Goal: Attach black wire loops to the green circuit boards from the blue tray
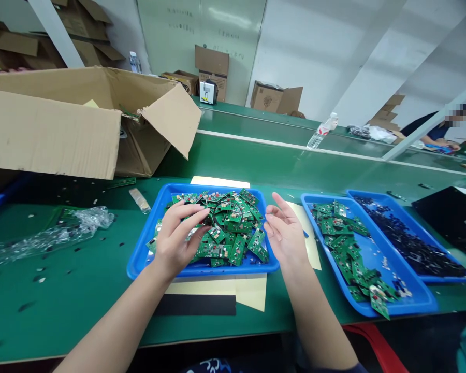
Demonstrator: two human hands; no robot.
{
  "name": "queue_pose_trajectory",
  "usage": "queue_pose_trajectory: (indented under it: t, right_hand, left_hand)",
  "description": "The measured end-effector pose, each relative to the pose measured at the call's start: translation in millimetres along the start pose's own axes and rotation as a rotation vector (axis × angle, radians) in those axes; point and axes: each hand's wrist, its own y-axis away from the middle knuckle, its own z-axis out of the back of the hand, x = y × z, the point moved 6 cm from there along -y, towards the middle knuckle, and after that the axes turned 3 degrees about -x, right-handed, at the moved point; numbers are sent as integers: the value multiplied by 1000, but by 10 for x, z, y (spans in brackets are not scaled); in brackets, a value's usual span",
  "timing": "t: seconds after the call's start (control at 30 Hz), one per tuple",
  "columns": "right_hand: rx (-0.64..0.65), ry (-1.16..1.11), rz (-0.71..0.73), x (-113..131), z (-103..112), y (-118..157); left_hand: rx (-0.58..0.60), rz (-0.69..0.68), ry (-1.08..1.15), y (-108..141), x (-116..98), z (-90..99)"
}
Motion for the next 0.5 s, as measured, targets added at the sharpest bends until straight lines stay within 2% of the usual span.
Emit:
queue_pose_trajectory:
  t: [0.23, 0.5]
  right_hand:
    - [84, -128, -34, -25, -109, 27]
    - [128, -245, 0, -21, -111, 48]
  left_hand:
    - [12, -8, 11, -20, -34, -11]
    - [19, 9, 32, 16, -19, -22]
